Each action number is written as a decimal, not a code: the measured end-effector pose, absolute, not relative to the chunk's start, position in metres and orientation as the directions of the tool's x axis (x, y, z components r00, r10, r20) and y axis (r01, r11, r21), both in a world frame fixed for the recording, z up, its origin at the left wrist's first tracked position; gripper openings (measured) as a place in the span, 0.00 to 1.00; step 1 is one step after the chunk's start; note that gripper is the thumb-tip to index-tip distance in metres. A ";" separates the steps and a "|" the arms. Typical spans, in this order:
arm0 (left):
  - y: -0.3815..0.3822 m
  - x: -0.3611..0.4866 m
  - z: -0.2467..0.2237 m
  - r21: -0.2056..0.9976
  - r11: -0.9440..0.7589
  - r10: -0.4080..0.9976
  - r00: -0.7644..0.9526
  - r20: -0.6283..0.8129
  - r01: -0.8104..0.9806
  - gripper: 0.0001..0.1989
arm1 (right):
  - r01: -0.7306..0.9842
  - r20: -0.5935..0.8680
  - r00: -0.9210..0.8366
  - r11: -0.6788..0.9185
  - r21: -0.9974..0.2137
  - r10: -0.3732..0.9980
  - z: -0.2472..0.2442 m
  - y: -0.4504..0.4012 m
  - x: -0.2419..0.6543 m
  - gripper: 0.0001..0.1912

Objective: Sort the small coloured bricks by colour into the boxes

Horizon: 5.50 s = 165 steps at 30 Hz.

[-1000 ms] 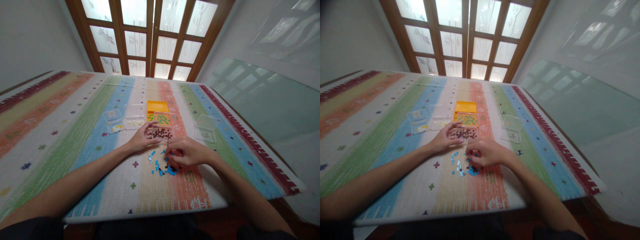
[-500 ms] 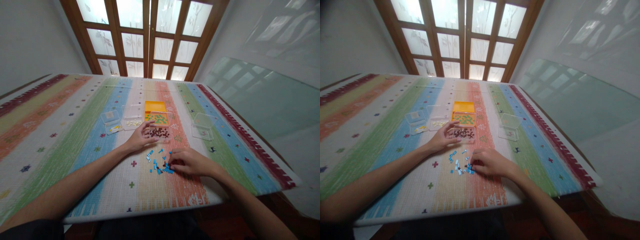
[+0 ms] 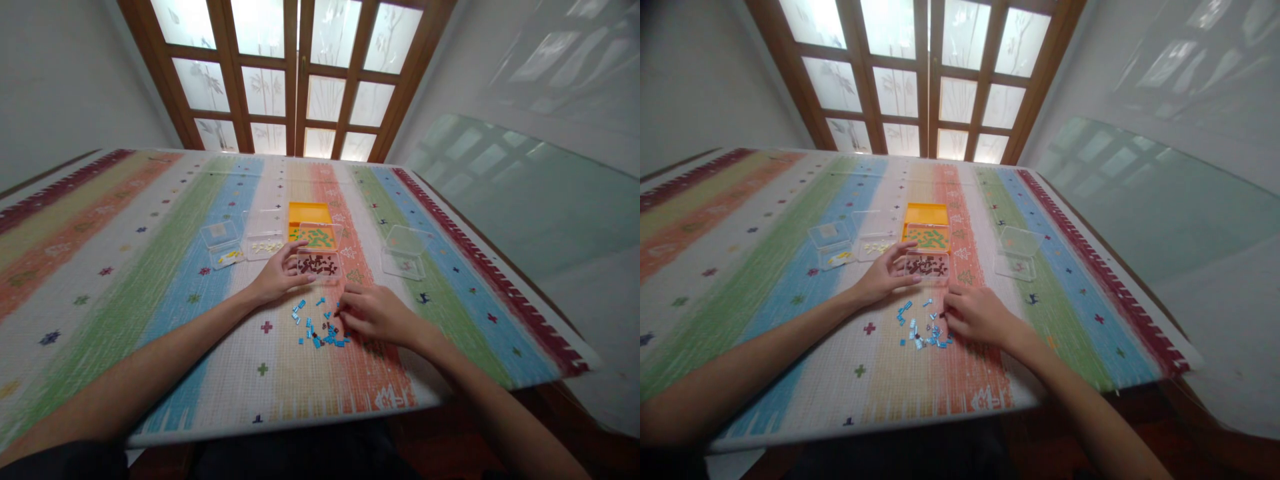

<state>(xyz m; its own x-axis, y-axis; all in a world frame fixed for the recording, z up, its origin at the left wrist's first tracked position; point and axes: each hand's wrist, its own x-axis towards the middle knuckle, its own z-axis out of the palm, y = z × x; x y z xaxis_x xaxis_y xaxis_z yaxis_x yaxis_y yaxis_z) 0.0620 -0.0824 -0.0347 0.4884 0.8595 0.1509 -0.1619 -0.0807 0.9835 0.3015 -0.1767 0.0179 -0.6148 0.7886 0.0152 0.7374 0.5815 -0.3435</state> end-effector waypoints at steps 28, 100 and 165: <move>-0.085 0.062 -0.030 0.985 -0.082 0.853 0.501 0.150 -0.155 0.38 | 0.716 -0.118 -0.666 0.587 -0.378 0.737 0.033 -0.179 0.301 0.08; -0.080 0.060 -0.037 0.964 -0.020 0.814 0.556 0.170 -0.265 0.39 | 0.620 -0.009 -0.757 0.713 -0.326 0.654 0.047 -0.079 0.279 0.12; -0.081 0.061 -0.035 0.974 -0.066 0.841 0.514 0.170 -0.216 0.38 | 0.615 -0.095 -0.725 0.579 -0.536 0.682 0.020 -0.185 0.333 0.11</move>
<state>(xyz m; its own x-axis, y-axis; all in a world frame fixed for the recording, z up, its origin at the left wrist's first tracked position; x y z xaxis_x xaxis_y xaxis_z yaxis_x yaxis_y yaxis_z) 0.0608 -0.0808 -0.0349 0.5137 0.8409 0.1704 -0.2156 -0.0657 0.9743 0.3326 -0.1849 0.0195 -0.7253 0.6818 -0.0950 0.6146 0.5792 -0.5356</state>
